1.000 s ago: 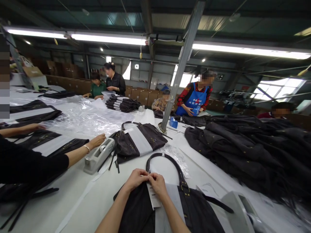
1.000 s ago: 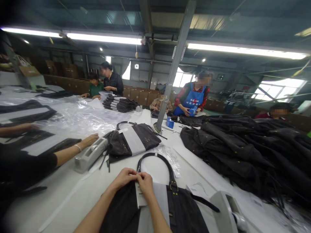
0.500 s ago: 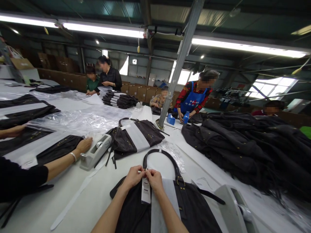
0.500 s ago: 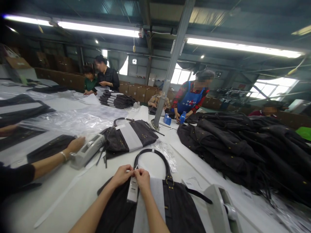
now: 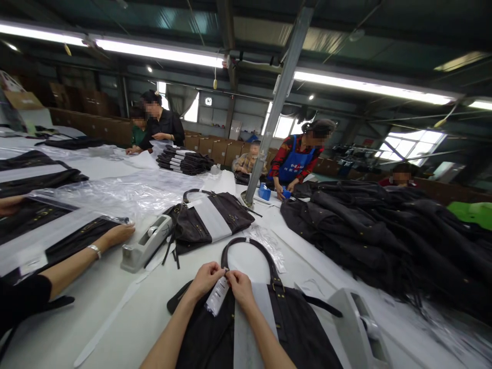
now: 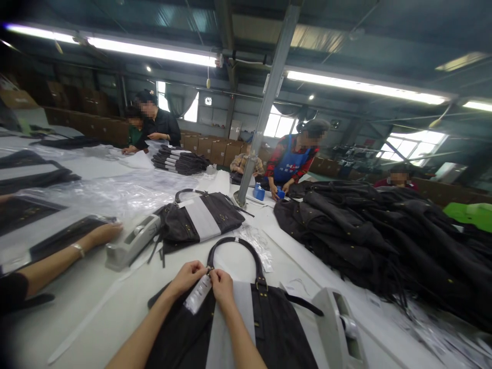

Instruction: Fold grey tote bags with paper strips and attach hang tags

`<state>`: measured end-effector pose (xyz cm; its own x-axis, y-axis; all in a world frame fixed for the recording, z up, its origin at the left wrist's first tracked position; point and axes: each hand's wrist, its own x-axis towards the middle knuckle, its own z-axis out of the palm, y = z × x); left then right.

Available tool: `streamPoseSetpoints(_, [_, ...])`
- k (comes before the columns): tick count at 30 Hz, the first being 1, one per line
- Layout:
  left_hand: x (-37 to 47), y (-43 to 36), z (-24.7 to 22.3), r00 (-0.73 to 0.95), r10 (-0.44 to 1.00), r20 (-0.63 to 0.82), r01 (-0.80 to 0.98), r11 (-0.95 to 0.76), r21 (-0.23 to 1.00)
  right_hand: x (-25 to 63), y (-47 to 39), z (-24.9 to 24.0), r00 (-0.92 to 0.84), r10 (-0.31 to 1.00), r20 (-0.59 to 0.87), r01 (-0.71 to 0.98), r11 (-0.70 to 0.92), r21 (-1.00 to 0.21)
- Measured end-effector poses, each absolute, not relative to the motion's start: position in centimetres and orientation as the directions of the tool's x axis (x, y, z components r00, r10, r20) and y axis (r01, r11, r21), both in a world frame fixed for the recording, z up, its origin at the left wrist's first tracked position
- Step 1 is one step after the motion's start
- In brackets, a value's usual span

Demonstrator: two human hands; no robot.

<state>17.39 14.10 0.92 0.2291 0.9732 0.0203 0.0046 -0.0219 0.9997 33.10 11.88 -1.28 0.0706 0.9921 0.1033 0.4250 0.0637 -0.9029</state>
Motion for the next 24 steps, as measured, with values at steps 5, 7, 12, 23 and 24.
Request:
streamPoseSetpoints(5, [16.4,13.5,1.8,0.248,0.969,-0.019,-0.204,0.071,0.976,34.3,9.0,0.8,-0.215,0.957,0.196,0.415,0.271,-0.869])
streamPoseSetpoints(7, [16.1,13.4,2.1,0.269,0.963,-0.035,-0.307,0.121,0.944,34.3,8.1,1.7,-0.359,0.908,0.218,0.432,0.368,-0.823])
streamPoseSetpoints(12, [15.5,13.5,1.8,0.269,0.96,-0.077,-0.509,0.21,0.835,32.7,7.8,2.1,-0.313,0.928,0.203,0.617,0.361,-0.699])
streamPoseSetpoints(23, [16.1,14.5,-0.3,0.067,0.981,-0.184,-0.517,0.192,0.834,31.1,12.4,2.4,-0.012,0.99,0.143,0.251,0.142,-0.958])
streamPoseSetpoints(24, [16.3,14.6,-0.3,0.058,0.983,-0.173,-0.506,0.178,0.844,31.2,12.7,2.7,-0.043,0.988,0.147,0.297,0.153,-0.942])
